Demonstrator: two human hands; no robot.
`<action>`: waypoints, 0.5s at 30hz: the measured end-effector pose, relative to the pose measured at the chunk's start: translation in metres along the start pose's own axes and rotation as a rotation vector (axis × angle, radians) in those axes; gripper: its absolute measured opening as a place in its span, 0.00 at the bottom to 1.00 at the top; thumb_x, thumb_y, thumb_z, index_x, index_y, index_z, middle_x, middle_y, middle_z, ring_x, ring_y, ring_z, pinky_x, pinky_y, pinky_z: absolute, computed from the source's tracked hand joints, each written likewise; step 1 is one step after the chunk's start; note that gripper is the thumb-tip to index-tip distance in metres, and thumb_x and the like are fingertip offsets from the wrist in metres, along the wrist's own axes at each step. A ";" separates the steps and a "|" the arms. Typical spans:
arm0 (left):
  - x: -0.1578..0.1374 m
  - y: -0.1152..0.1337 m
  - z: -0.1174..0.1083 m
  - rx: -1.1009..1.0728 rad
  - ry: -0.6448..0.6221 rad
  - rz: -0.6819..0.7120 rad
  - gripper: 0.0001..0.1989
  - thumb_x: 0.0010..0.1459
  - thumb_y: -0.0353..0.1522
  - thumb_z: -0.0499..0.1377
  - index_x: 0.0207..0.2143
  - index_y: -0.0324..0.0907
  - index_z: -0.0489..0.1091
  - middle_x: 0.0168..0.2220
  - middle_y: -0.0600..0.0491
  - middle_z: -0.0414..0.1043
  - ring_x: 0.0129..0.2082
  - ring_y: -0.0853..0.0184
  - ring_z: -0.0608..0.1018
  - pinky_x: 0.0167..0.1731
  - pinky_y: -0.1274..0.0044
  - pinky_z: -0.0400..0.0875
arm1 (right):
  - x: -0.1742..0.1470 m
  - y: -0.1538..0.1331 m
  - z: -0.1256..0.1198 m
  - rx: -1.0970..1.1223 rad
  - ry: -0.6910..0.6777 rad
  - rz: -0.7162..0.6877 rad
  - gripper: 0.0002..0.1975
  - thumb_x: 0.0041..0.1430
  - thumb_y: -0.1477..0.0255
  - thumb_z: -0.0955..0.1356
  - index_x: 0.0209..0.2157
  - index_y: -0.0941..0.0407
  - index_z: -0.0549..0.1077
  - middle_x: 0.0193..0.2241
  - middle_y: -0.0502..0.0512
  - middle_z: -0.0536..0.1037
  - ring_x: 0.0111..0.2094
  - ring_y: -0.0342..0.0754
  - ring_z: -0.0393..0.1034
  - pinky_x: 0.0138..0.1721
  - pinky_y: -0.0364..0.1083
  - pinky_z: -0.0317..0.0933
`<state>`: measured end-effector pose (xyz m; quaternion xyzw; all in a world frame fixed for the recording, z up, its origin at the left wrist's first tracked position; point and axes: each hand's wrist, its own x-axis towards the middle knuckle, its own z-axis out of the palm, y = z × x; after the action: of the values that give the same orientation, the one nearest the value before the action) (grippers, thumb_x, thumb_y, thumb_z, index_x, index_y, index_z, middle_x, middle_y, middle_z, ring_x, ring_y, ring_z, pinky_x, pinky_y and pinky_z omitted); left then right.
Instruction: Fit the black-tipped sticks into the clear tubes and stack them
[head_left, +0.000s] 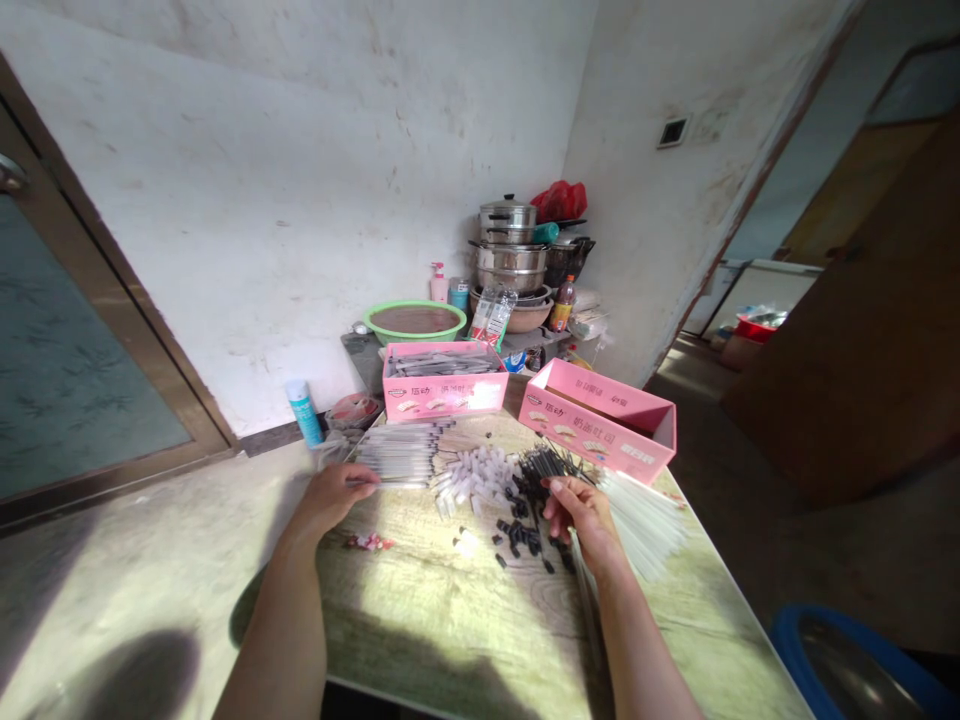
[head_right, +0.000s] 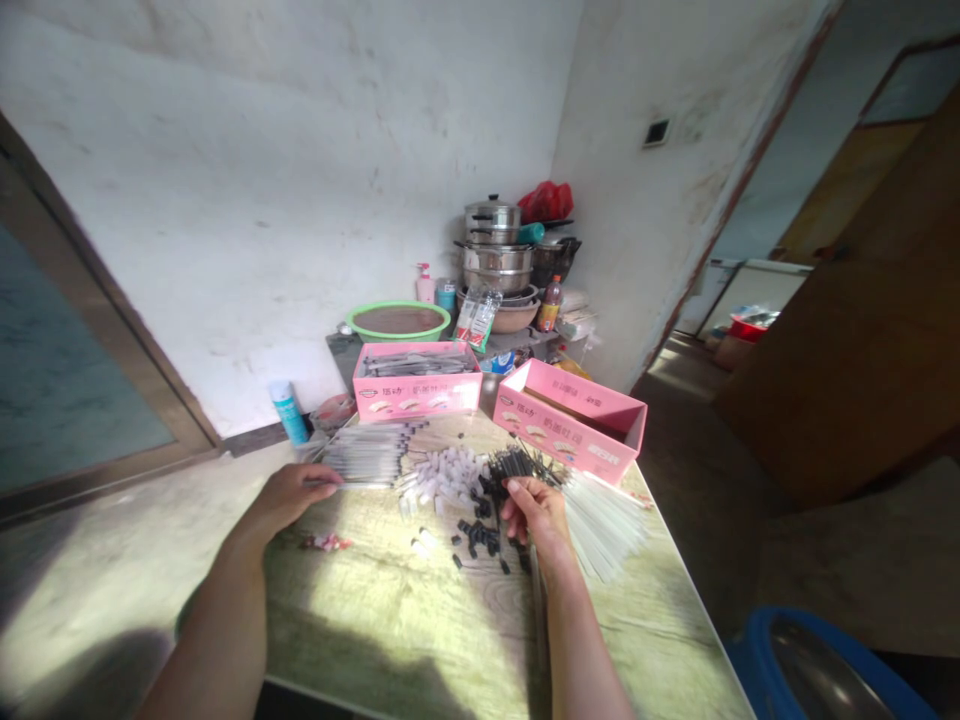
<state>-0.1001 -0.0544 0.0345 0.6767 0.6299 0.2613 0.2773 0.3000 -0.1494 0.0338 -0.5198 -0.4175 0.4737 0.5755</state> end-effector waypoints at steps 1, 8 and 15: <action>0.000 -0.001 0.002 0.021 -0.007 -0.007 0.11 0.49 0.35 0.61 0.33 0.44 0.81 0.36 0.51 0.84 0.41 0.56 0.82 0.43 0.72 0.70 | 0.000 0.000 0.000 -0.001 -0.006 -0.001 0.22 0.54 0.53 0.74 0.35 0.59 0.76 0.19 0.51 0.76 0.14 0.41 0.66 0.12 0.38 0.50; -0.001 0.002 0.013 0.100 0.001 -0.040 0.08 0.50 0.31 0.62 0.33 0.46 0.81 0.34 0.53 0.83 0.39 0.57 0.83 0.40 0.74 0.71 | 0.000 0.001 -0.001 0.007 -0.014 0.007 0.22 0.53 0.54 0.75 0.36 0.59 0.76 0.19 0.50 0.76 0.13 0.42 0.66 0.12 0.38 0.50; 0.005 -0.002 0.024 0.230 0.085 0.028 0.09 0.52 0.28 0.61 0.35 0.45 0.78 0.39 0.52 0.81 0.42 0.60 0.81 0.44 0.73 0.71 | -0.001 -0.002 0.000 0.012 0.008 0.005 0.23 0.51 0.52 0.76 0.35 0.59 0.76 0.18 0.50 0.76 0.13 0.41 0.65 0.12 0.38 0.50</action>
<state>-0.0842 -0.0503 0.0164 0.7011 0.6575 0.2195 0.1673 0.3000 -0.1504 0.0361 -0.5191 -0.4111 0.4756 0.5791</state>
